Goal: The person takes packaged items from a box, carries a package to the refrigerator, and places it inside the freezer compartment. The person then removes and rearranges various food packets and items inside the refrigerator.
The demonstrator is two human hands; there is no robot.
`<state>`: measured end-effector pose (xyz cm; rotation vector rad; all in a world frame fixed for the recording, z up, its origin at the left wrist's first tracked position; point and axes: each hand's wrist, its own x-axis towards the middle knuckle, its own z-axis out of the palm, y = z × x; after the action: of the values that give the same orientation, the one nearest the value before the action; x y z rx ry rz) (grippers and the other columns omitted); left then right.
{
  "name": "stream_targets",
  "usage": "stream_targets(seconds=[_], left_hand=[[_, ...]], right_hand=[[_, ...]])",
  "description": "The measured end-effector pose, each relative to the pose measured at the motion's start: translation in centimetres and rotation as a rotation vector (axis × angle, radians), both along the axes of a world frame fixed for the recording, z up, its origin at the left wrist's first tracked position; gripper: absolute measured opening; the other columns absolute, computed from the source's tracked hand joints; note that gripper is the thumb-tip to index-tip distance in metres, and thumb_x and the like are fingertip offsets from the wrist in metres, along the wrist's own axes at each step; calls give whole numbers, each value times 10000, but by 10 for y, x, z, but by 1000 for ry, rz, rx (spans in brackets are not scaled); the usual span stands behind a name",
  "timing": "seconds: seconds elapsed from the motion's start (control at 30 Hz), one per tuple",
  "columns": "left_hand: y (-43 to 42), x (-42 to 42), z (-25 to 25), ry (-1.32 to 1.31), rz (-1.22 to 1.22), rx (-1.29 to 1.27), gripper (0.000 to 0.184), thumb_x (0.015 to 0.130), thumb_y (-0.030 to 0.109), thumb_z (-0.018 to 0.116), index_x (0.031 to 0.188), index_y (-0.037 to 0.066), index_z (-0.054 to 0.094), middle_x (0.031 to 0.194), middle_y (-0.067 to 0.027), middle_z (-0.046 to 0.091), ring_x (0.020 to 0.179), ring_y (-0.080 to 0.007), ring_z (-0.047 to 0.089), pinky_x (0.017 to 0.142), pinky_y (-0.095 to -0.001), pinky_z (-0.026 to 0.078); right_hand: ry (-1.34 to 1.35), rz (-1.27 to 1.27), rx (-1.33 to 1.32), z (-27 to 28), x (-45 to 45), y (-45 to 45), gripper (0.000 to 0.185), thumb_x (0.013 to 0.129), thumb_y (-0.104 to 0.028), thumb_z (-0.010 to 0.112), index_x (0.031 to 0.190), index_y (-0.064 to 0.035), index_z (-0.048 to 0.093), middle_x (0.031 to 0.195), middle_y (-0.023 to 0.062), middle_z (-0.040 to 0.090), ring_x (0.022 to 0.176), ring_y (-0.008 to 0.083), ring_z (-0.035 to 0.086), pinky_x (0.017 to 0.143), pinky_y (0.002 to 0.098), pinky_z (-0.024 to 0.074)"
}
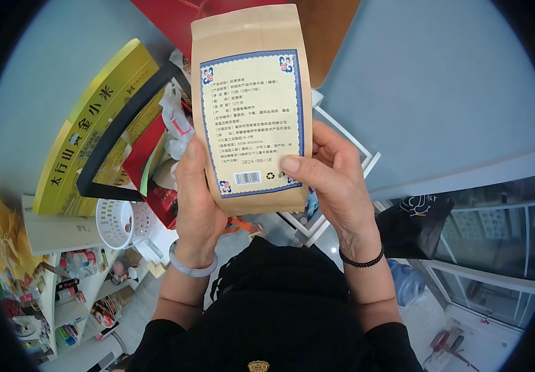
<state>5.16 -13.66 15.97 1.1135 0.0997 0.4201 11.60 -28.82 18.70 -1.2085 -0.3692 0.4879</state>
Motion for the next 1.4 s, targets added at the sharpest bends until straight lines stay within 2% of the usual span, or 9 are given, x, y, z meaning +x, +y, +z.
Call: stream_targets(seconds=[0.67,1.17,1.23,1.4], left_hand=[[-5,4,-2,-3,-68,-23,522,987,391,288,1242,-42,427,1160,-161,562,1029,-188,589,852,-303,495],[-6,3,3,-44,-165,-12,646,925,436,459,1324,-51,316,1249,-183,490,1105,-218,549,896,-319,478],[-7,-2,5,-54,-216,-146,641,889,258,545,1365,-61,257,1285,-154,451,1174,-185,467,977,-312,380],[-6,-6,-1,-55,-220,-116,716,842,246,599,1379,-54,233,1308,-156,432,1202,-202,447,1002,-325,357]], right_hand=[[3,-45,3,0,-3,-9,532,768,-158,676,1200,84,485,1066,156,613,978,172,584,893,290,430],[52,-43,66,2,-3,-11,515,780,-148,661,1203,85,482,1075,166,613,980,170,591,881,283,438],[53,-41,66,1,-2,-11,514,780,-150,663,1200,85,484,1069,164,614,976,168,591,879,281,438],[49,-52,61,1,-1,-10,509,779,-155,666,1192,85,489,1056,160,616,967,167,590,873,276,437]])
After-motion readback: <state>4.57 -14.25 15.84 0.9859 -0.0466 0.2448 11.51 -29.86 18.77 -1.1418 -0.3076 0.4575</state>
